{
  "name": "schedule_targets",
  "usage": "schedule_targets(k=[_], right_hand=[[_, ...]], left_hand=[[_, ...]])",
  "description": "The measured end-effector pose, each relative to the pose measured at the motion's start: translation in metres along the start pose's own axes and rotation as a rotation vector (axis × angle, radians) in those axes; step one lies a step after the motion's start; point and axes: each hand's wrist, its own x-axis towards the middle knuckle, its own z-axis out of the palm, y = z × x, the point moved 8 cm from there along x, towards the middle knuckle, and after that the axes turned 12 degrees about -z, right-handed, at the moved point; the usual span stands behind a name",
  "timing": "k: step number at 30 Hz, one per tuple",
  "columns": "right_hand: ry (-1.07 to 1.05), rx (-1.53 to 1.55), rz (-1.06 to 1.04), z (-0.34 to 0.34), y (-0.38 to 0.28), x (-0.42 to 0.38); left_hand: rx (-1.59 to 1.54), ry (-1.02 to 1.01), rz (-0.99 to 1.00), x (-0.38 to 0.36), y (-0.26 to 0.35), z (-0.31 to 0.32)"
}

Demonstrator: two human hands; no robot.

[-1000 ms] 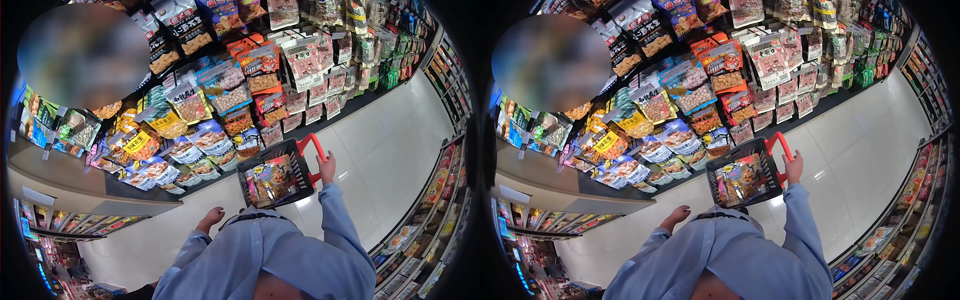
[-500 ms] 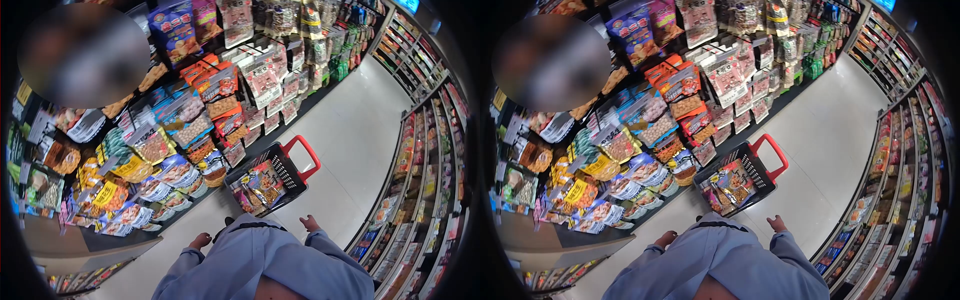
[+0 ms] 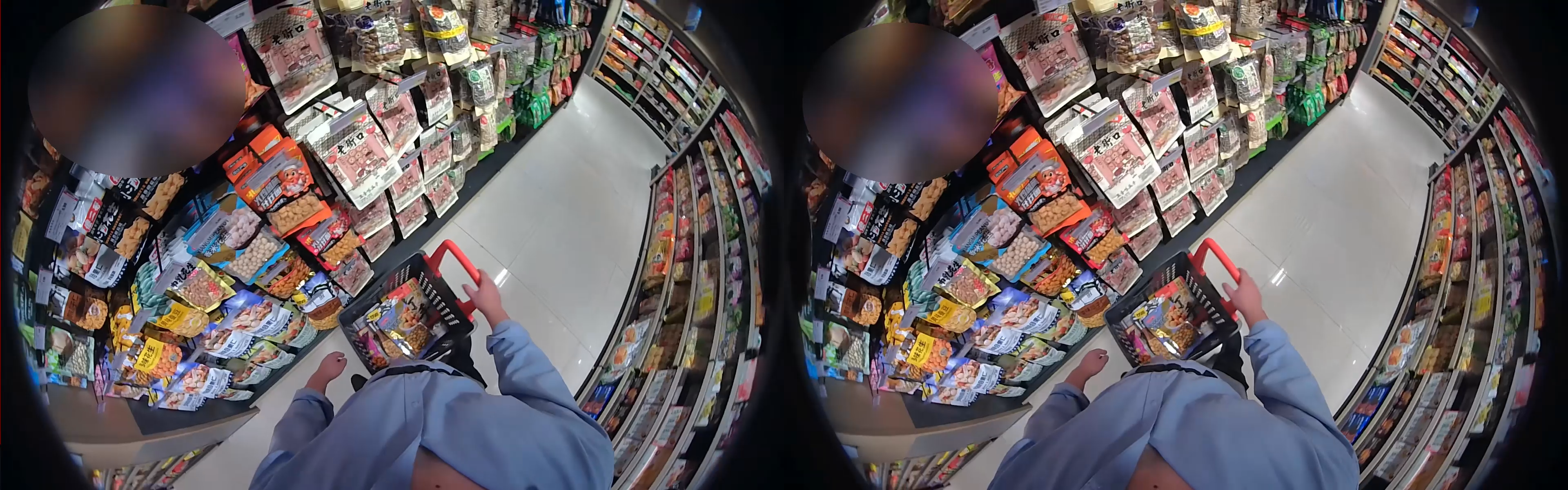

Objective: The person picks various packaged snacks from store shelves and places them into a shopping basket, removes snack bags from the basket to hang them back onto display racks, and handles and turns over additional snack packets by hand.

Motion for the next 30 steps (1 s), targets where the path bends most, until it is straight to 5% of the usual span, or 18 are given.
schedule_targets(k=[2, 5, 6, 8, 14, 21, 23, 25, 28, 30], right_hand=[[-0.185, -0.088, 0.024, 0.012, 0.018, 0.041], [-0.286, 0.031, -0.062, 0.026, 0.046, 0.068], [-0.275, 0.021, -0.087, 0.016, 0.039, 0.068], [-0.291, 0.052, -0.073, 0.011, 0.043, 0.077], [-0.301, 0.073, -0.064, -0.024, 0.067, 0.117], [-0.189, -0.04, -0.068, -0.07, 0.112, 0.174], [-0.177, -0.111, -0.108, -0.088, 0.121, 0.188], [-0.017, -0.17, -0.157, -0.108, 0.131, 0.197], [0.194, -0.185, -0.212, -0.138, 0.148, 0.197], [0.31, -0.163, -0.211, -0.155, 0.163, 0.188]], left_hand=[[-0.117, 0.094, -0.01, 0.008, 0.046, 0.013], [-0.204, -0.062, -0.209, 0.011, 0.123, 0.061], [-0.029, 0.108, 0.025, 0.024, 0.138, 0.082], [0.015, -0.051, -0.076, 0.007, 0.208, 0.088], [-0.218, 0.297, -0.141, 0.041, 0.277, -0.001], [-0.321, 0.572, 0.043, 0.079, 0.326, -0.128], [-0.413, 0.817, 0.151, 0.111, 0.32, -0.16], [-0.599, 0.717, 0.004, 0.078, 0.376, -0.197], [-0.828, 0.657, 0.23, 0.124, 0.379, -0.239], [-0.89, 0.749, 0.203, 0.124, 0.387, -0.264]])
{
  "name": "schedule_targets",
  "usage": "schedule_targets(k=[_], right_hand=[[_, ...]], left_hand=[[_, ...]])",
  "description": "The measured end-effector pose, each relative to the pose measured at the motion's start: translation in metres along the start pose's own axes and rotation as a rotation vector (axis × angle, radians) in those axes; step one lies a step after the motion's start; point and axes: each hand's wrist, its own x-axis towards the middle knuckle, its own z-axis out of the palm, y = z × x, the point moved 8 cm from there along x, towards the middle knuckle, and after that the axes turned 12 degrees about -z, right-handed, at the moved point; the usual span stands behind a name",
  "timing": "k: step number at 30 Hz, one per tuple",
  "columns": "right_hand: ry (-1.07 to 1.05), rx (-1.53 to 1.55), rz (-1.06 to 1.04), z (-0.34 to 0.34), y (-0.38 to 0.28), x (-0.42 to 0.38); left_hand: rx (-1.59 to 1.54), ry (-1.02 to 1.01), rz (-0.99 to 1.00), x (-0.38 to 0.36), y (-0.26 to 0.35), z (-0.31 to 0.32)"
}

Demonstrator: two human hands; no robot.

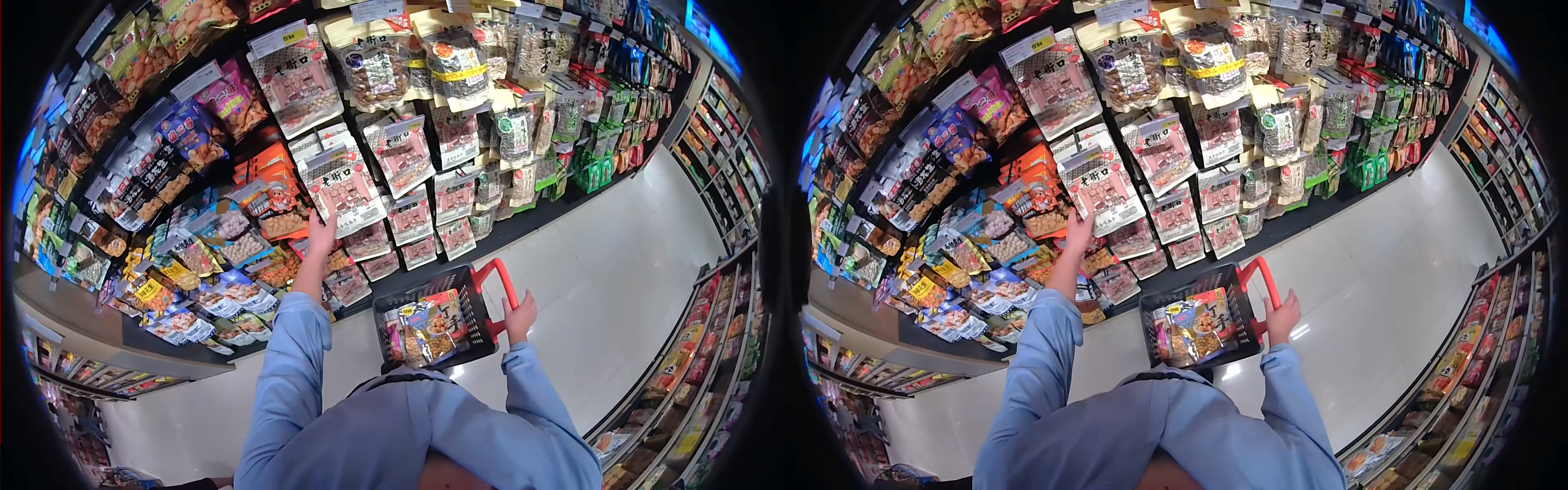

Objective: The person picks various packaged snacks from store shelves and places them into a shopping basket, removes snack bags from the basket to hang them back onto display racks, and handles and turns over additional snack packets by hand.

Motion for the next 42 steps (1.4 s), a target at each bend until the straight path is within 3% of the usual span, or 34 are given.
schedule_targets(k=[1, 2, 5, 8, 11, 16, 18, 20, 21, 22, 23, 25, 29, 30, 32, 35, 37, 39, 40, 41, 42], right_hand=[[0.046, 0.006, 0.02, -0.009, 0.01, -0.008], [0.092, 0.007, 0.04, -0.019, 0.02, -0.023], [0.04, -0.053, 0.134, -0.023, 0.068, -0.089], [-0.109, -0.077, 0.365, -0.033, 0.112, -0.172], [-0.095, -0.145, 0.525, -0.043, 0.146, -0.248], [-0.156, -0.038, 0.667, -0.03, 0.17, -0.3], [-0.323, 0.002, 0.624, -0.001, 0.173, -0.285], [-0.26, 0.16, 0.448, 0.011, 0.129, -0.238], [-0.278, 0.363, 0.577, 0.047, 0.14, -0.228], [-0.312, 0.528, 0.598, 0.034, 0.066, -0.184], [-0.324, 0.662, 0.466, 0.043, 0.023, -0.148], [-0.419, 0.868, 0.316, 0.02, -0.109, -0.072], [-0.58, 1.233, -0.017, -0.001, -0.266, 0.005], [-0.535, 1.062, -0.038, 0.001, -0.271, 0.016], [-0.518, 1.178, 0.074, 0.002, -0.279, 0.038], [-0.46, 1.218, 0.015, -0.02, -0.281, 0.064], [-0.483, 1.456, 0.109, -0.025, -0.261, 0.085], [-0.521, 1.699, 0.229, -0.031, -0.246, 0.1], [-0.582, 1.799, 0.282, -0.034, -0.239, 0.108], [-0.644, 1.897, 0.339, -0.037, -0.233, 0.116], [-0.713, 1.993, 0.405, -0.038, -0.226, 0.121]], left_hand=[[-0.025, 0.046, -0.002, 0.005, 0.011, 0.0], [0.176, 0.145, -0.033, 0.02, 0.004, -0.01], [0.032, 0.325, 0.101, 0.04, 0.01, -0.02], [0.147, 0.287, 0.189, 0.036, 0.026, -0.021], [0.129, 0.341, 0.462, 0.005, 0.048, -0.024], [-0.028, 0.205, 0.298, -0.021, 0.048, -0.031], [-0.165, 0.125, 0.25, -0.029, 0.036, -0.022], [-0.168, 0.048, 0.189, -0.053, 0.028, -0.016], [-0.184, 0.012, 0.189, -0.071, 0.033, -0.011], [-0.199, -0.027, 0.189, -0.087, 0.036, -0.005], [-0.214, -0.056, 0.166, -0.099, 0.033, 0.0], [-0.443, -0.198, -0.088, -0.122, 0.022, 0.018], [-0.72, -0.369, -0.454, -0.166, 0.027, 0.053], [-0.779, -0.397, -0.538, -0.178, 0.033, 0.061], [-0.766, -0.411, -0.521, -0.187, 0.049, 0.069], [-0.652, -0.336, -0.462, -0.193, 0.067, 0.079], [-0.515, -0.237, -0.36, -0.2, 0.078, 0.095], [-0.835, -0.261, -0.282, -0.204, 0.092, 0.112], [-0.988, -0.28, -0.238, -0.206, 0.099, 0.123], [-0.888, -0.447, -0.157, -0.217, 0.108, 0.149], [-1.003, -0.666, -0.521, -0.213, 0.057, 0.189]])
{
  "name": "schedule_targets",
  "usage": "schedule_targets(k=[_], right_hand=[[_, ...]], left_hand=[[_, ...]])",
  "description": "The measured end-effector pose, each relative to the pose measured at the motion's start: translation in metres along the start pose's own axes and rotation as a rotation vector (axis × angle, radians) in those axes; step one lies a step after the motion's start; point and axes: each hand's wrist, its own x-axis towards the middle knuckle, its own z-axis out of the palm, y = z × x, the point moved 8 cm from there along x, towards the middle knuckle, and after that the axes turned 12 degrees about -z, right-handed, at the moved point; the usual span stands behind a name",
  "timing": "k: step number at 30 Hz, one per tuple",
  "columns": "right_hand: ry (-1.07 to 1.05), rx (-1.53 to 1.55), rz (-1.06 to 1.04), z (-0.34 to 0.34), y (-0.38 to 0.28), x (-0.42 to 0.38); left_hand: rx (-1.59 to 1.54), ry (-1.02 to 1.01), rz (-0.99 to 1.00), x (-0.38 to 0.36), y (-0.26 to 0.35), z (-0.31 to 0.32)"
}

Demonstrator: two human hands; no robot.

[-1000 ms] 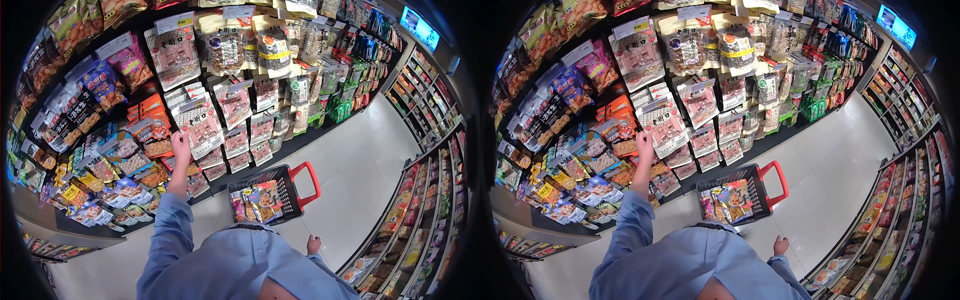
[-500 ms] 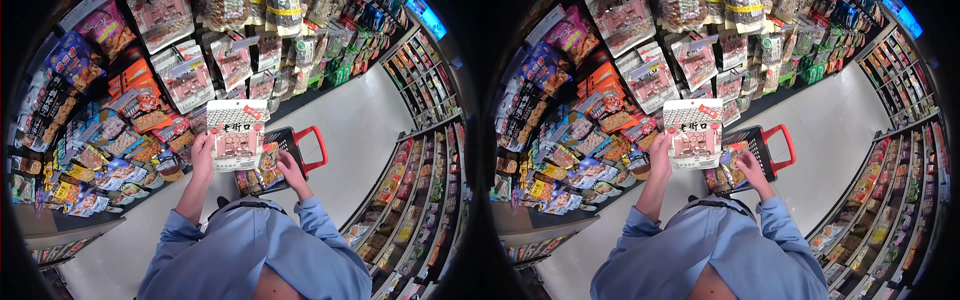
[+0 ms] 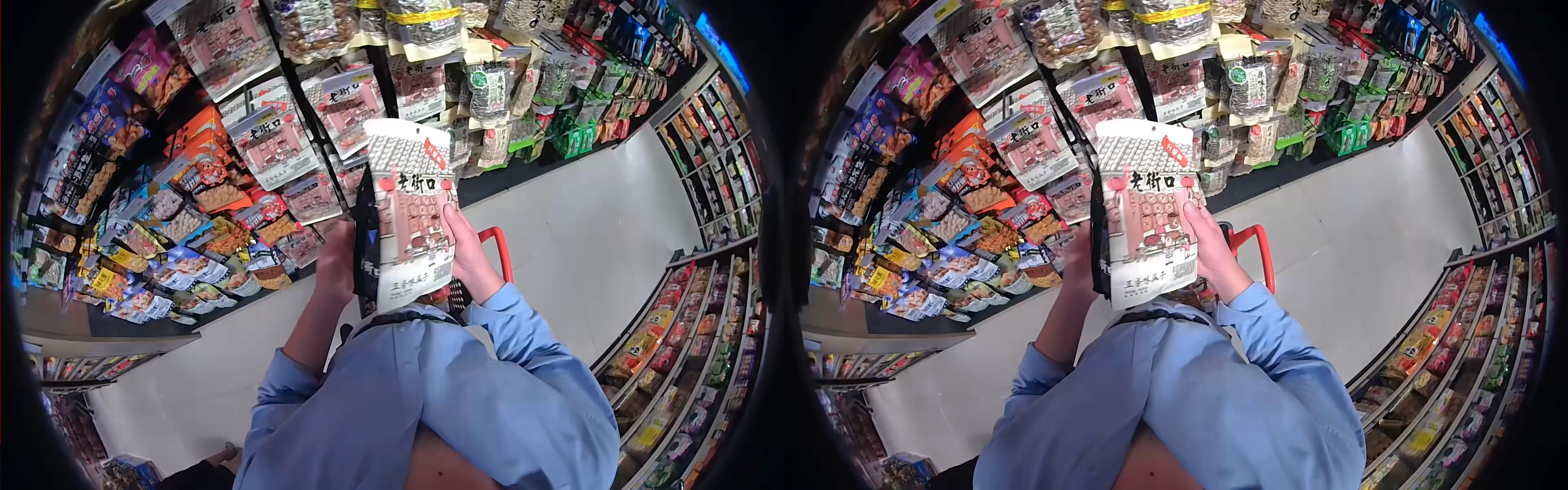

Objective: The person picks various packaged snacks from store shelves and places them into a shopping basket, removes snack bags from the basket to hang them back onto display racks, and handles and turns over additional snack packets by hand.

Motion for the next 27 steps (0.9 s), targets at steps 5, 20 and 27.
schedule_targets(k=[5, 20, 27], right_hand=[[-0.092, 0.321, 0.349, -0.011, 0.006, 0.008], [0.11, 0.001, 0.187, -0.13, -0.078, -0.003], [0.228, 0.094, 0.523, -0.177, -0.06, -0.036]], left_hand=[[0.091, -0.045, -0.404, 0.014, -0.098, 0.077], [0.24, 0.458, 0.035, 0.018, -0.115, -0.008], [1.23, 0.448, 0.449, 0.024, -0.106, 0.038]])
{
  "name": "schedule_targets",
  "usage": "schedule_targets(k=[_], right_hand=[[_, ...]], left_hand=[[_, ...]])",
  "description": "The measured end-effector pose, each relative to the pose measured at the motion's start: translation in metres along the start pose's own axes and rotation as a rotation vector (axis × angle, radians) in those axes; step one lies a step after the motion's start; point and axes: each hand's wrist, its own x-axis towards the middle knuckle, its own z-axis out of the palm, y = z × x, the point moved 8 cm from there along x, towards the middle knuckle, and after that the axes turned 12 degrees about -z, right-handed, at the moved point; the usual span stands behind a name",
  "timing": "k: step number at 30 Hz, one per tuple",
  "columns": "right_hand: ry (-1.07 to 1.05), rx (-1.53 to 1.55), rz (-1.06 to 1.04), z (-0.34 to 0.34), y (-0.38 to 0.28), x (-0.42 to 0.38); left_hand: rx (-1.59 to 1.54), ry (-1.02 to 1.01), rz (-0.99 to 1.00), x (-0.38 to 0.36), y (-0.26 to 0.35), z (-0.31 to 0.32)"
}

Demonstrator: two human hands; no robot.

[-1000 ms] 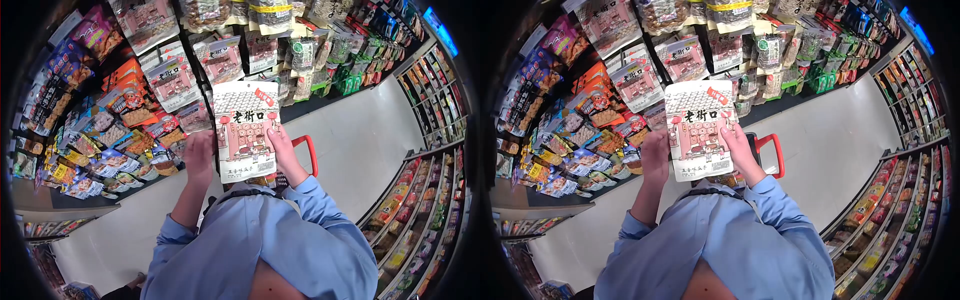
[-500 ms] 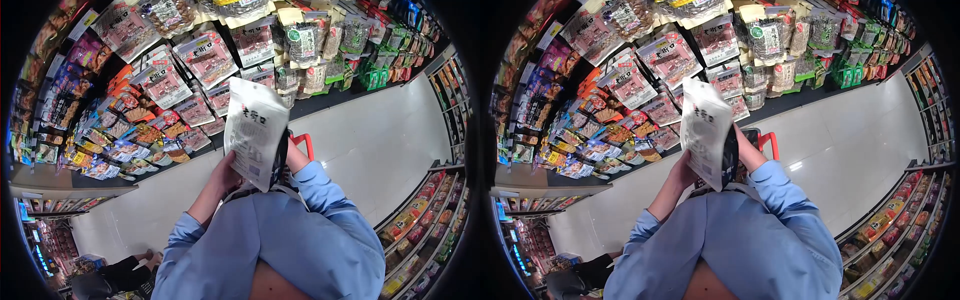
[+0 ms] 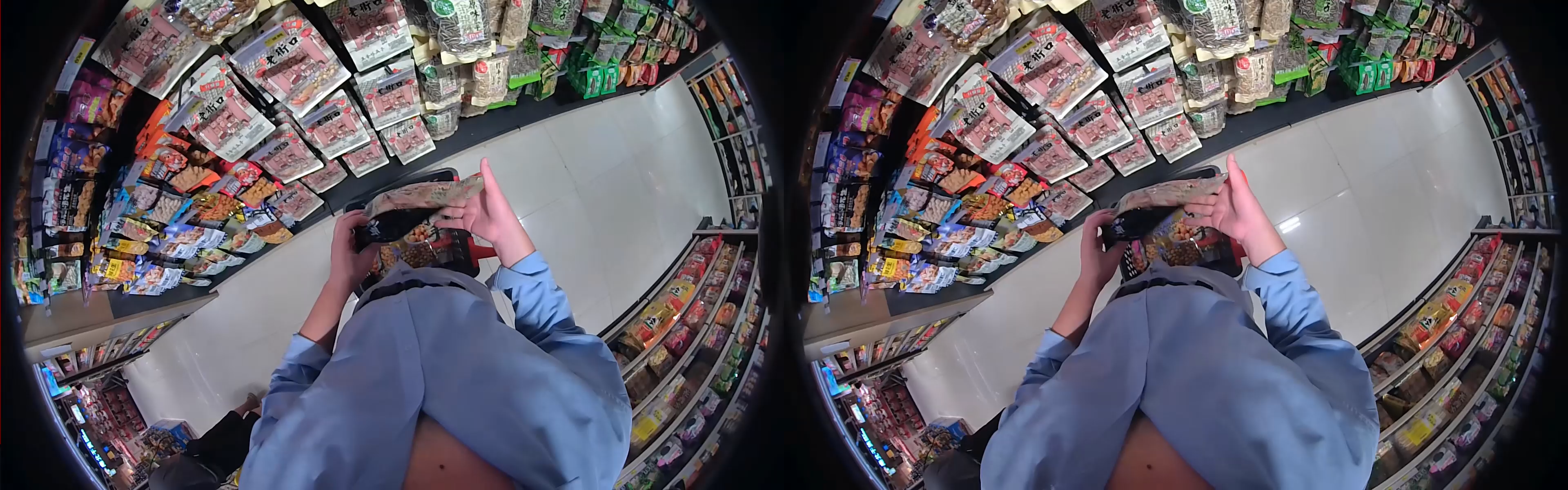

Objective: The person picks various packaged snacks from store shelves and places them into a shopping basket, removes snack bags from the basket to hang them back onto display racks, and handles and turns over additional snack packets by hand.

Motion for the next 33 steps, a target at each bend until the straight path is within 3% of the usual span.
schedule_targets(k=[2, 5, 7, 11, 13, 14, 16, 17, 18, 19, 21, 23, 24, 26, 27, 29, 32, 33], right_hand=[[0.13, -0.016, -0.011, -0.022, 0.005, 0.001], [0.207, -0.06, 0.024, -0.073, 0.024, 0.016], [0.287, -0.24, -0.004, -0.104, 0.037, 0.022], [0.242, -0.958, -0.1, -0.141, 0.086, 0.059], [0.047, -1.793, -0.339, -0.179, 0.114, 0.093], [0.07, -1.784, -0.346, -0.19, 0.118, 0.096], [0.105, -1.758, -0.366, -0.206, 0.123, 0.101], [0.029, -1.837, -0.336, -0.21, 0.124, 0.105], [0.084, -1.827, -0.253, -0.207, 0.116, 0.103], [0.07, -1.857, -0.237, -0.203, 0.107, 0.103], [0.183, -1.734, -0.372, -0.195, 0.082, 0.105], [0.303, -1.599, -0.491, -0.184, 0.05, 0.102], [0.291, -1.552, -0.632, -0.173, 0.031, 0.1], [0.257, -1.445, -0.913, -0.151, -0.005, 0.094], [0.227, -1.523, -1.027, -0.128, -0.022, 0.083], [0.171, -1.675, -1.258, -0.066, -0.054, 0.037], [0.502, -1.887, -1.329, -0.039, -0.081, -0.006], [0.491, -1.883, -1.082, -0.076, -0.074, 0.006]], left_hand=[[0.273, -0.095, 0.183, -0.006, 0.009, 0.008], [0.302, -0.156, 0.198, -0.015, -0.026, 0.021], [0.337, -0.223, 0.029, -0.021, -0.082, 0.026], [0.468, -0.351, -0.348, -0.086, -0.239, 0.001], [0.653, -0.471, -0.822, -0.151, -0.308, -0.038], [0.78, -0.552, -0.892, -0.184, -0.342, -0.058], [0.827, -0.498, -0.957, -0.232, -0.347, -0.096], [0.803, -0.394, -0.934, -0.247, -0.343, -0.11], [0.684, -0.312, -1.076, -0.263, -0.339, -0.122], [0.621, -0.205, -1.06, -0.279, -0.346, -0.132], [0.523, -0.076, -1.125, -0.305, -0.355, -0.139], [0.492, -0.11, -1.215, -0.329, -0.377, -0.128], [0.531, -0.249, -1.228, -0.331, -0.391, -0.114], [0.554, -0.414, -1.147, -0.314, -0.412, -0.085], [0.647, -0.438, -1.008, -0.294, -0.408, -0.064], [0.35, -0.42, -1.069, -0.239, -0.384, -0.045], [0.511, -0.364, -0.788, -0.145, -0.306, -0.024], [0.504, -0.349, -0.753, -0.122, -0.298, -0.02]])
